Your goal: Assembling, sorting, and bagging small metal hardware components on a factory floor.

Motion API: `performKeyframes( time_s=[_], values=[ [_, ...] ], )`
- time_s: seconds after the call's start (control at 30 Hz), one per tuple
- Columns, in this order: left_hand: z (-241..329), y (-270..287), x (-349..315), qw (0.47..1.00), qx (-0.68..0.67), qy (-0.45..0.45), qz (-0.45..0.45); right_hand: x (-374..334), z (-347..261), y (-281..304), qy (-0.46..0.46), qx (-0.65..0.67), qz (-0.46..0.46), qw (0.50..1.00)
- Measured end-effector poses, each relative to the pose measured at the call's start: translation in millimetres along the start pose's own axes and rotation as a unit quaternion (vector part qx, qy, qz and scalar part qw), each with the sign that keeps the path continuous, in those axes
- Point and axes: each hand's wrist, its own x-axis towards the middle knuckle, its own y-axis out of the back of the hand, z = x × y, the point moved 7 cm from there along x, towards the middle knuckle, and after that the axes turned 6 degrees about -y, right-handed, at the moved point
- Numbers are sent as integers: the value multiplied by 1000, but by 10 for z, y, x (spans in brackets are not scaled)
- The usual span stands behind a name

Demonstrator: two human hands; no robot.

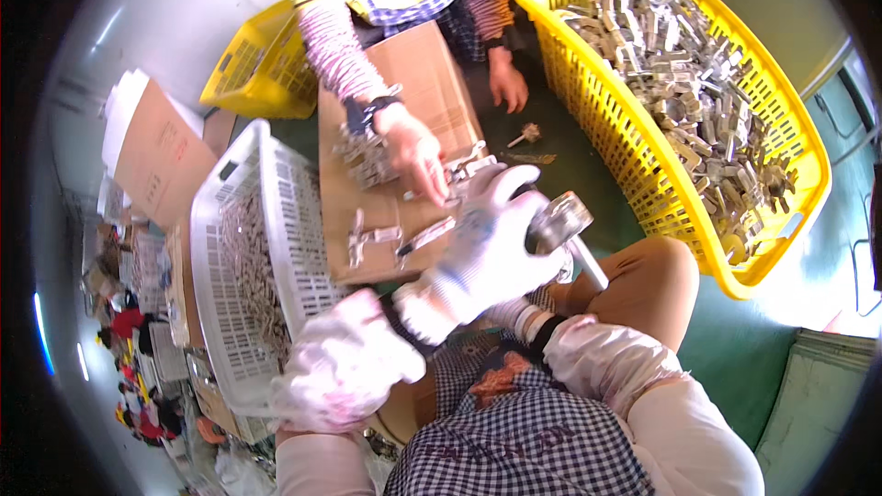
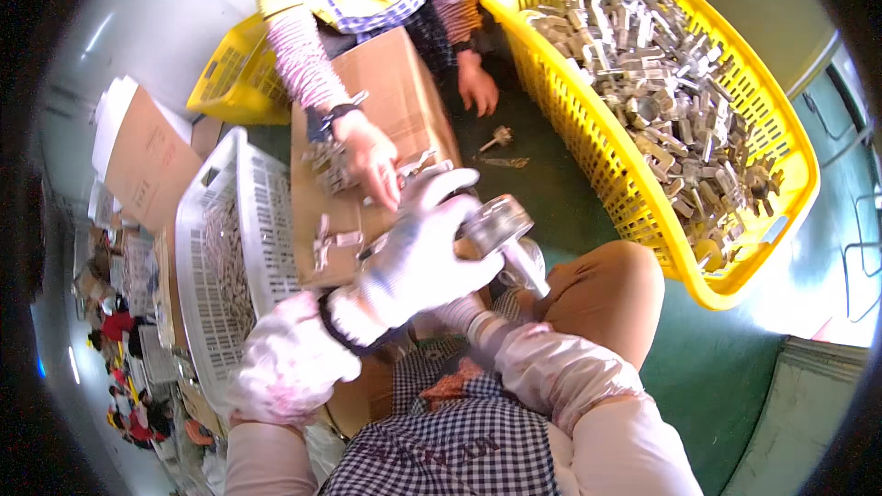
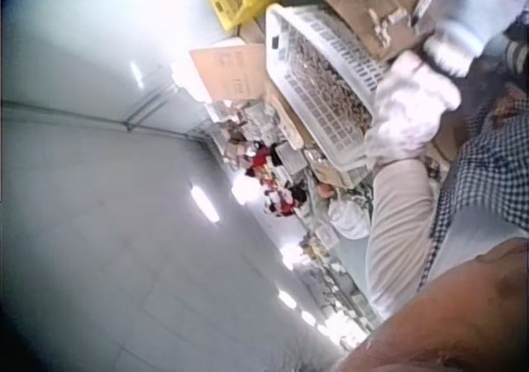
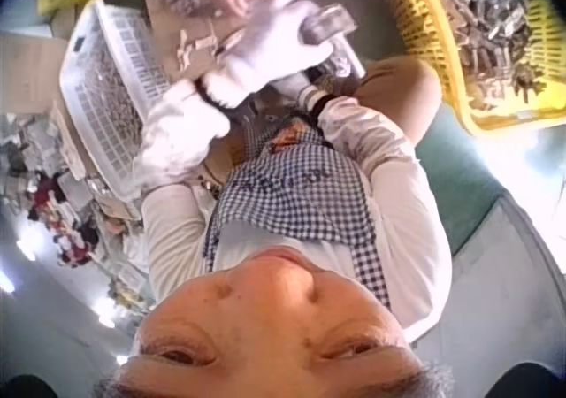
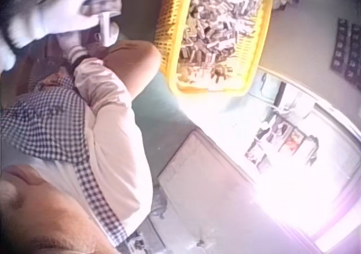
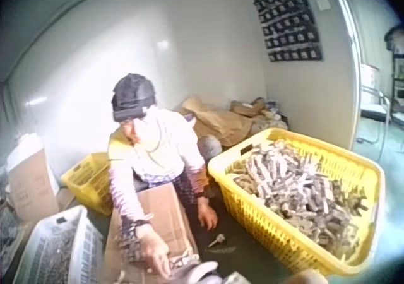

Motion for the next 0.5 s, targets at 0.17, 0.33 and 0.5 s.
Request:
performKeyframes(
  time_s=[0.17, 0.33, 0.5],
  values=[
    [-685, -1409, 794, 965, 50, 185, -177, 32, -211, 15, -69, -148, -83, 983],
    [-1131, -1684, 1019, 911, 119, 309, -245, 13, -209, -109, -77, -113, -93, 986],
    [-1339, -1494, 1293, 908, 146, 324, -223, 0, -8, -251, -227, 596, -51, 769]
  ],
)
